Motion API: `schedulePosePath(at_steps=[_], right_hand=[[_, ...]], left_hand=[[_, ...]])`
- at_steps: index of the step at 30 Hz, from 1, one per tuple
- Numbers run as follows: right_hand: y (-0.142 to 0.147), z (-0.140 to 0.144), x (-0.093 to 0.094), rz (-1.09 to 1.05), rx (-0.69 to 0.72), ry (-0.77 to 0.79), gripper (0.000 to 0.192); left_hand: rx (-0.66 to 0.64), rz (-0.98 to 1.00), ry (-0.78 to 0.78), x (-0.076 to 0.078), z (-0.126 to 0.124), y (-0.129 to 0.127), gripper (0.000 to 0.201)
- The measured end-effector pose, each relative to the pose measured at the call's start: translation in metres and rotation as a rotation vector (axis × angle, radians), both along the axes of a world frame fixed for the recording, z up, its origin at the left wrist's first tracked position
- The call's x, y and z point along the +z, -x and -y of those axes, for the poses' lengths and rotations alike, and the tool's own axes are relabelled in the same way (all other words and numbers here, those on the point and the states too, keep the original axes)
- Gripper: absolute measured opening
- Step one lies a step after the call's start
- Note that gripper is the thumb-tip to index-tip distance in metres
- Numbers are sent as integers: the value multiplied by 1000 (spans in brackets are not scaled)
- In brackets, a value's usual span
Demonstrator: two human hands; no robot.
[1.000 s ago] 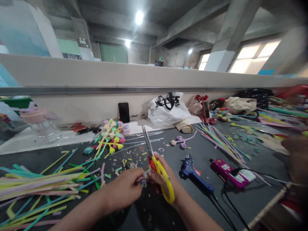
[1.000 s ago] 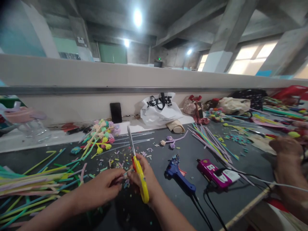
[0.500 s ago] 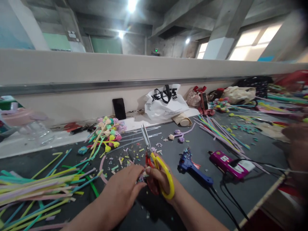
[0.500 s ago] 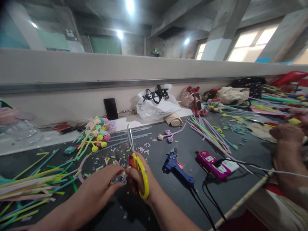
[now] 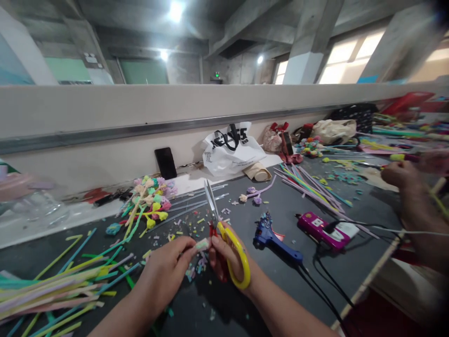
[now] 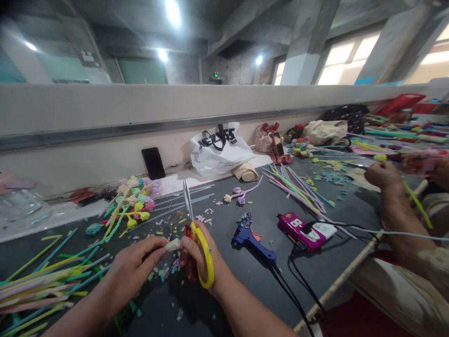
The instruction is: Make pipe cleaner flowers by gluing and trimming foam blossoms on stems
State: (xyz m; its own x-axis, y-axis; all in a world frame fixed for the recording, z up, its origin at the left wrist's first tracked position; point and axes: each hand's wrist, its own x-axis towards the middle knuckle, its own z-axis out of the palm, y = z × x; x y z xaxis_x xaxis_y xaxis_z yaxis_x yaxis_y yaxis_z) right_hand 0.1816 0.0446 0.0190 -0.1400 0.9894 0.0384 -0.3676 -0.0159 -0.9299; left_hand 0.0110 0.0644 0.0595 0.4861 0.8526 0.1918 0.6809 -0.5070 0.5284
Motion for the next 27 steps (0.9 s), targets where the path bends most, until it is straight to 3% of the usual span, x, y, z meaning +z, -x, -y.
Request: schedulePosePath(at_steps=[4,10,15,20,23,27], right_hand=[[-1,2,4,-6,-22,-60,30],[0,5,11,-65,-12,-8,48],[1,4,5,-135,6,-51,42],[1,3,9,-187,-41,-103,40],[0,7,14,-167,-96,-138,37],[-3,15,14,15,-110,-196,44]], left_hand=[[-20,23,146,7,-2,0,29],[-121,-20,100,6,3,1,31],[-157,-41,94,5,2,1,30],[-133,108,208,35,-13,6,27],[-65,342,374,57,-24,13,28],[-129,680,557,71,-32,18,29]])
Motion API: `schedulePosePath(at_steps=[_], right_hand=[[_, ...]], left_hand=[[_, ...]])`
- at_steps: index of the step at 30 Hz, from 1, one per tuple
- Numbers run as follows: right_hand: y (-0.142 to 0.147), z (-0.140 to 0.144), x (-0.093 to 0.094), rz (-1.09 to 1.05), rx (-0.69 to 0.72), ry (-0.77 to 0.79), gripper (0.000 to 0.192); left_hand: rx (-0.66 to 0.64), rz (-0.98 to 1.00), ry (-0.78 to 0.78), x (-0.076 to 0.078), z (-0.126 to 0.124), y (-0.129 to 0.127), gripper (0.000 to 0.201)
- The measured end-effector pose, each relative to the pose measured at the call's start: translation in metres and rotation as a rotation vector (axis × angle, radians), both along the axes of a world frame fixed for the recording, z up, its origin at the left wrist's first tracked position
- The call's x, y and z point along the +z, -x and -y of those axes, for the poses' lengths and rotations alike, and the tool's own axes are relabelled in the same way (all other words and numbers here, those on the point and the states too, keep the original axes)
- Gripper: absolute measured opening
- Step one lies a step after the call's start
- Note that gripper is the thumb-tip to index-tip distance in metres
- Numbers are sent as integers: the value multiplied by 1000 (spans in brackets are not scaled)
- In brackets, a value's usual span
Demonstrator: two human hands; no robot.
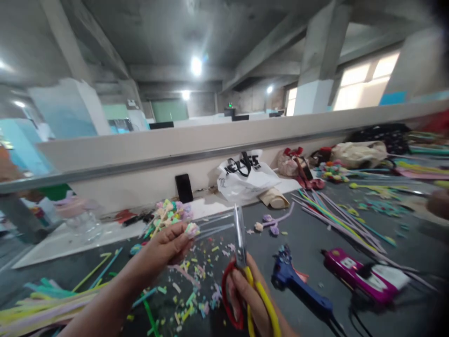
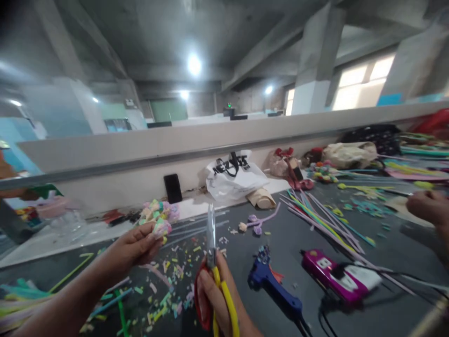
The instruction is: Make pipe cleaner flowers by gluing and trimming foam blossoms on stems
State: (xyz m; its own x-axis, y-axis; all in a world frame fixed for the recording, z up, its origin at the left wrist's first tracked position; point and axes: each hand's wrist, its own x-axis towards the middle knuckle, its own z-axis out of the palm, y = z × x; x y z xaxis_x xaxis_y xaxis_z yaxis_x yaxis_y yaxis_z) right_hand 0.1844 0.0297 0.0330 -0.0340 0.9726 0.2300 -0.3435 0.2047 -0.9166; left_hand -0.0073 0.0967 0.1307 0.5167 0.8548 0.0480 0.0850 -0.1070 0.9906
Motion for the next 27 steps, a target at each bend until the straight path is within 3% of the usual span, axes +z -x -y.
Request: schedulePosePath(at_steps=[5,11,18,22,27], right_hand=[[-4,0,-1,344,-32,-192,40],[-10,-9,6,666,-238,-508,38],[7,-4,-6,773,-429,-478,40],[8,-4,-14,886,-545,-477,44],[3,-4,-11,962,-575,-480,45]], left_hand=[[-96,258,45,-4,1,-11,29],[-110,316,120,-20,4,-17,28],[-75,444,61,-38,9,-28,36],[17,414,69,-44,15,-34,39],[78,388,66,-49,18,-38,36]])
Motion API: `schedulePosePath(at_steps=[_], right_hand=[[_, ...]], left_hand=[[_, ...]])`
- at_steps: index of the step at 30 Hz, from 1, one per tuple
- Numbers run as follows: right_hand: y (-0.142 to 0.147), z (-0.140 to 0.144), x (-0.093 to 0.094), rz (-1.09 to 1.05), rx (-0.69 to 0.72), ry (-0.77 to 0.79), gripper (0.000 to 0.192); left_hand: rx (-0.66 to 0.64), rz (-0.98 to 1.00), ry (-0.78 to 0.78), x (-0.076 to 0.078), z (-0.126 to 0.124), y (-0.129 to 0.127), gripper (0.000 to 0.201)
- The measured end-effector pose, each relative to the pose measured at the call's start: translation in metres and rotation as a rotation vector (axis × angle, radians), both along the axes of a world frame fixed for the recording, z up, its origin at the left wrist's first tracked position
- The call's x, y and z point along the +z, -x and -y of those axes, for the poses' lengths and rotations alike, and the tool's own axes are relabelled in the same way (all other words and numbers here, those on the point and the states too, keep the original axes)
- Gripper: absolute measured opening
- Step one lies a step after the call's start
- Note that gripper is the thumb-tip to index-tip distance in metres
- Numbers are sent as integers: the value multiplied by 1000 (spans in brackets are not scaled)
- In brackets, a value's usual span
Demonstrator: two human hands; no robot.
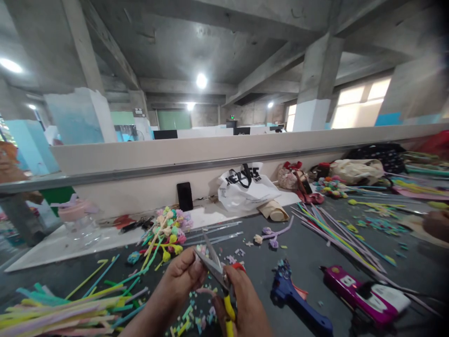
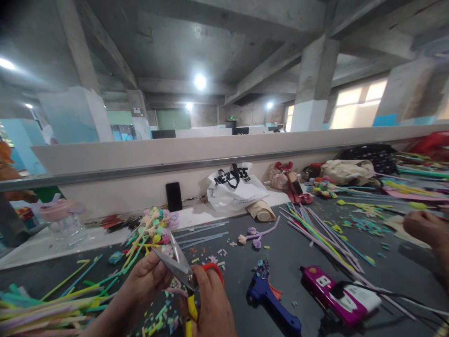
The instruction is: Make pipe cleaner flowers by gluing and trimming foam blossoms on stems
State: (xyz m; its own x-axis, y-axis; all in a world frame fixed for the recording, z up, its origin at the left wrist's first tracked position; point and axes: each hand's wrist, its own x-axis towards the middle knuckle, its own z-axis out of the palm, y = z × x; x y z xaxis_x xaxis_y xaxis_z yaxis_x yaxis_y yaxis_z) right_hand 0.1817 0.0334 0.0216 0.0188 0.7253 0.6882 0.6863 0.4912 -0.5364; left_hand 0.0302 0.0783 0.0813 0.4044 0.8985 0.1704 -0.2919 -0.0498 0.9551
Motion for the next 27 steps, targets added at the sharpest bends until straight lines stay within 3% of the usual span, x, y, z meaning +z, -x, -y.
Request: schedulePosePath(at_steps=[7,13,21,27], right_hand=[[0,0,0,-4,0,-9,45],[-1,0,0,-9,6,18,43],[-10,1,-1,31,94,22,41],[-10,3,5,-55,207,44,34]], left_hand=[[28,-87,-54,-8,1,-3,37],[56,-172,-124,-2,4,-2,34],[10,-280,-159,7,5,2,34],[11,-308,-191,8,4,2,36]])
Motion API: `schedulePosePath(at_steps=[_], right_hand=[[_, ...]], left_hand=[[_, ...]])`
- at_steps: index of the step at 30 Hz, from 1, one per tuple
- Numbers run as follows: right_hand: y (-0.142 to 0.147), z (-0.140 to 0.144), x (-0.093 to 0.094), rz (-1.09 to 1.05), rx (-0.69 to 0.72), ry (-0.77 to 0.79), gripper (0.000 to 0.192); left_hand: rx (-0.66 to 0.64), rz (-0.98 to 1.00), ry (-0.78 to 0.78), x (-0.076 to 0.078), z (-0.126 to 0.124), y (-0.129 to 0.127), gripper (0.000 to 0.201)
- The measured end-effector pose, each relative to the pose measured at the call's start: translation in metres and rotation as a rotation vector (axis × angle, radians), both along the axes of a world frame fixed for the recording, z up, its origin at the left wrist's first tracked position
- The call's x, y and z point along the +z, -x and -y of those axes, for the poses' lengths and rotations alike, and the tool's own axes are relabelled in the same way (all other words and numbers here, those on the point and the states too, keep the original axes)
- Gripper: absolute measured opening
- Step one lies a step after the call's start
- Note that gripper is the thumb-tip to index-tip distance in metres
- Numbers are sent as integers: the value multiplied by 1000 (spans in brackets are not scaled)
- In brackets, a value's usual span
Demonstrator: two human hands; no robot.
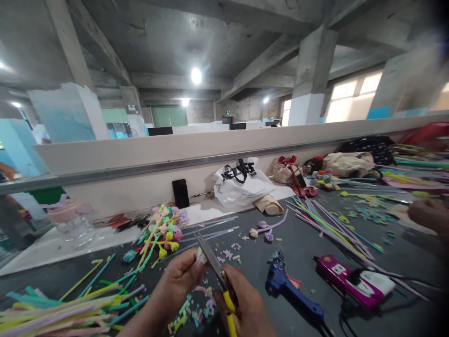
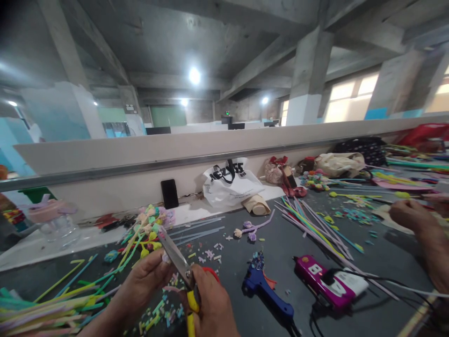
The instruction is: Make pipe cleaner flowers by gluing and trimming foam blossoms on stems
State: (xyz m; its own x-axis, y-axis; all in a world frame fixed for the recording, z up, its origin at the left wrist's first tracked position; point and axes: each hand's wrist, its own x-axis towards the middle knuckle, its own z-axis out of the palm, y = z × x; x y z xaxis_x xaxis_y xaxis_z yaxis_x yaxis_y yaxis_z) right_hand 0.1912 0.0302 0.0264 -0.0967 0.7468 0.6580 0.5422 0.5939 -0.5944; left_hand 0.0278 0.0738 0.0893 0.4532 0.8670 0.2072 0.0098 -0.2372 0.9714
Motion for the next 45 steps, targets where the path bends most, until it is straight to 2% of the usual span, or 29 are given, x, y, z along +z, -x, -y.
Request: schedulePosePath(at_steps=[4,8,13,16,20,23,26,30,33,37,40,45], right_hand=[[1,-1,5,-110,-64,37,38],[-1,-3,2,-164,-156,45,38],[-3,-4,-7,-129,-194,28,39],[-3,-3,-8,-94,-212,34,39],[-1,-4,-10,-117,-210,57,37],[0,-5,-12,-139,-205,55,36],[0,-5,-11,-161,-210,37,36],[0,-2,-5,-107,-123,38,37],[2,1,-2,-65,-93,51,35],[4,1,-7,-22,-95,-3,38],[4,-1,-15,1,-127,-42,43],[2,0,-16,39,-125,3,51]], left_hand=[[-2,-14,-21,9,-2,3,33],[-6,47,102,14,-2,5,45],[44,174,258,14,2,2,46],[31,225,348,16,4,0,42],[-51,288,406,21,5,1,32],[-95,309,393,21,2,3,26],[-89,292,349,14,-3,5,30],[-73,243,207,9,-10,7,35],[-40,189,125,13,-8,8,35],[-21,79,14,20,-1,7,25],[4,57,-2,22,3,4,24],[45,38,-5,17,6,2,23]])
